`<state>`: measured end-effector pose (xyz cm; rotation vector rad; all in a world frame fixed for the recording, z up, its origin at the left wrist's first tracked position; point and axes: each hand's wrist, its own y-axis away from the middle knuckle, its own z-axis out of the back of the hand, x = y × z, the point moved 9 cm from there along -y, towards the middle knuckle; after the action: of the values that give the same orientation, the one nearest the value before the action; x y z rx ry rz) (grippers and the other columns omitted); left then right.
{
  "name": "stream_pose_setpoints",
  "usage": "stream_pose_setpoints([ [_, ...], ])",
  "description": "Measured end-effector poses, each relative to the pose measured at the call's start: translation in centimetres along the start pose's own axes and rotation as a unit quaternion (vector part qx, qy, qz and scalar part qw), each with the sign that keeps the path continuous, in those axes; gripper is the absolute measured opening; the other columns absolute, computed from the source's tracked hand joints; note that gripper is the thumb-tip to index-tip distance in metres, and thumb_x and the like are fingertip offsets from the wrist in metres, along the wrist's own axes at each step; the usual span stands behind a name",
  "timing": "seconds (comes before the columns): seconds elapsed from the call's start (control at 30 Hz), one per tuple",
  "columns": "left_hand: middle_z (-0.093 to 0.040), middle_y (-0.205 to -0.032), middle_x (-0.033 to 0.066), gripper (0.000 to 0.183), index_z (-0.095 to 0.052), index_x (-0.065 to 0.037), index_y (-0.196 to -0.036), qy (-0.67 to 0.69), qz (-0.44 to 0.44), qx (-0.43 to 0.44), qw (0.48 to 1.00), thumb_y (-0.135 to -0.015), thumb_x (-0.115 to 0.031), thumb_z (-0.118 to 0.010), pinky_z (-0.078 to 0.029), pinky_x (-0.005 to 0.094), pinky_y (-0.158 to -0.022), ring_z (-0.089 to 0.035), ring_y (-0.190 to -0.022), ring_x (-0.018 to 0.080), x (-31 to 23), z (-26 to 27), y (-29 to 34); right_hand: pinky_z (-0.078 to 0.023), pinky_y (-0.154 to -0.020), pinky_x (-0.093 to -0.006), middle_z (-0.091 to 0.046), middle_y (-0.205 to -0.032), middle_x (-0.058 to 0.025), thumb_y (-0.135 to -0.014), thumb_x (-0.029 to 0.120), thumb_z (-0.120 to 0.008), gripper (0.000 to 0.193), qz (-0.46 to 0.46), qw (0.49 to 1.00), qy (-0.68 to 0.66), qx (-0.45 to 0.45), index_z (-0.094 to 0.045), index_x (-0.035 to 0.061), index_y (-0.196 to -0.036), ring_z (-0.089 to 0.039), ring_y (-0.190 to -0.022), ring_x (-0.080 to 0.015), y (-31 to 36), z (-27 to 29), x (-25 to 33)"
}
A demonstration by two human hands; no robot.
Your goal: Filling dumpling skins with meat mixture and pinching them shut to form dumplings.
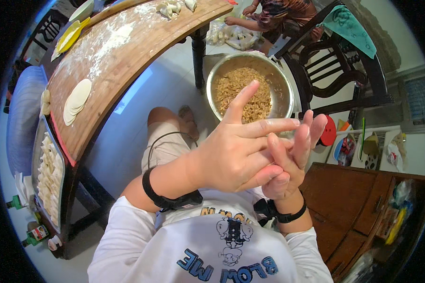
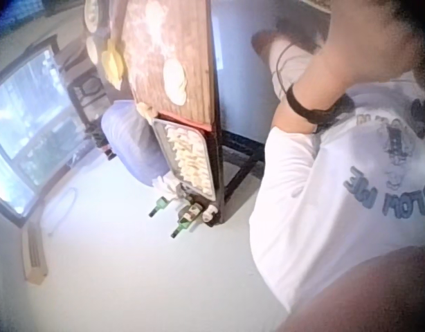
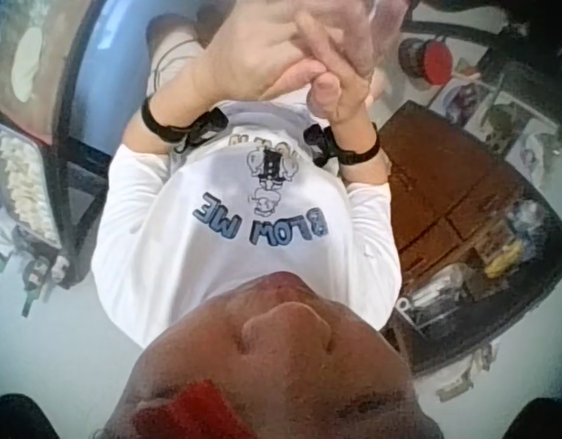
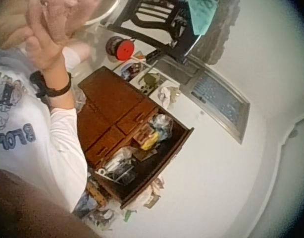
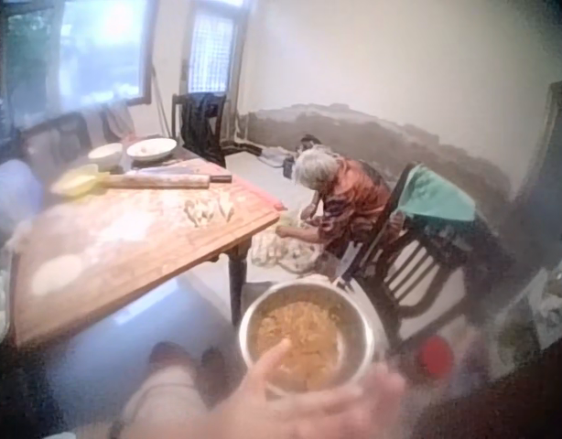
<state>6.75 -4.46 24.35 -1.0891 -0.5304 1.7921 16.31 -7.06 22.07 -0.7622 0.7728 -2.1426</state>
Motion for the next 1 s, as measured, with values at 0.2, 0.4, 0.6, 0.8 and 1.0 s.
stream_pose_setpoints([
  [0.2,-0.064,-0.126,0.0085,0.04,-0.069,-0.01,-0.112,-0.089,-0.016,0.076,0.993,-0.094,-0.036,-0.045,-0.009,0.0628,-0.114,-0.057,-0.124,0.0215,-0.8,-0.8,0.9,-0.015,-0.116,-0.0615,-0.023,-0.159,-0.0015,-0.103,0.044,-0.024,0.059,-0.002,0.997,0.035,-0.069,-0.067,0.0062,-0.118,-0.003,-0.148,-0.0399,2.4,0.3,-0.9],
  [0.4,-0.051,-0.141,0.0156,0.055,-0.058,-0.006,-0.128,-0.181,0.016,0.169,0.969,-0.097,-0.046,-0.038,-0.01,0.0607,-0.115,-0.047,-0.134,0.0205,0.1,-2.6,1.8,-0.011,-0.116,-0.0608,-0.03,-0.156,-0.007,-0.103,0.046,-0.022,0.061,0.002,0.999,-0.032,-0.035,-0.062,0.006,-0.126,-0.003,-0.148,-0.0414,-0.9,-0.4,1.1],
  [0.6,-0.066,-0.107,0.0135,0.051,-0.06,-0.002,-0.112,0.147,0.133,0.046,0.979,-0.092,-0.048,-0.055,-0.016,0.0603,-0.115,-0.06,-0.112,0.0342,2.4,-1.1,2.3,-0.006,-0.117,-0.05,-0.04,-0.15,-0.0156,-0.103,0.048,-0.021,0.068,-0.136,0.989,-0.05,-0.043,-0.064,0.0001,-0.123,-0.007,-0.147,-0.0404,-1.6,-0.4,-1.8],
  [0.8,-0.063,-0.109,0.0114,0.047,-0.055,-0.002,-0.122,0.282,0.255,0.084,0.921,-0.084,-0.022,-0.073,-0.048,0.0368,-0.094,-0.065,-0.101,0.029,4.4,-1.2,3.8,-0.014,-0.116,-0.0499,-0.035,-0.15,-0.0218,-0.099,0.052,-0.031,0.063,-0.133,0.984,-0.112,-0.031,-0.057,0.0042,-0.131,-0.019,-0.144,-0.0403,-1.9,-1.9,-2.7],
  [1.0,-0.066,-0.107,0.0104,0.037,-0.06,-0.005,-0.117,0.228,0.245,0.017,0.942,-0.083,-0.013,-0.071,-0.043,0.0416,-0.103,-0.067,-0.096,0.0305,5.8,0.1,4.3,-0.038,-0.103,-0.0458,-0.053,-0.128,-0.0143,-0.076,0.022,-0.078,0.037,-0.13,0.982,-0.119,-0.065,-0.066,0.0082,-0.108,-0.048,-0.121,-0.035,-2.0,-1.2,-2.4],
])
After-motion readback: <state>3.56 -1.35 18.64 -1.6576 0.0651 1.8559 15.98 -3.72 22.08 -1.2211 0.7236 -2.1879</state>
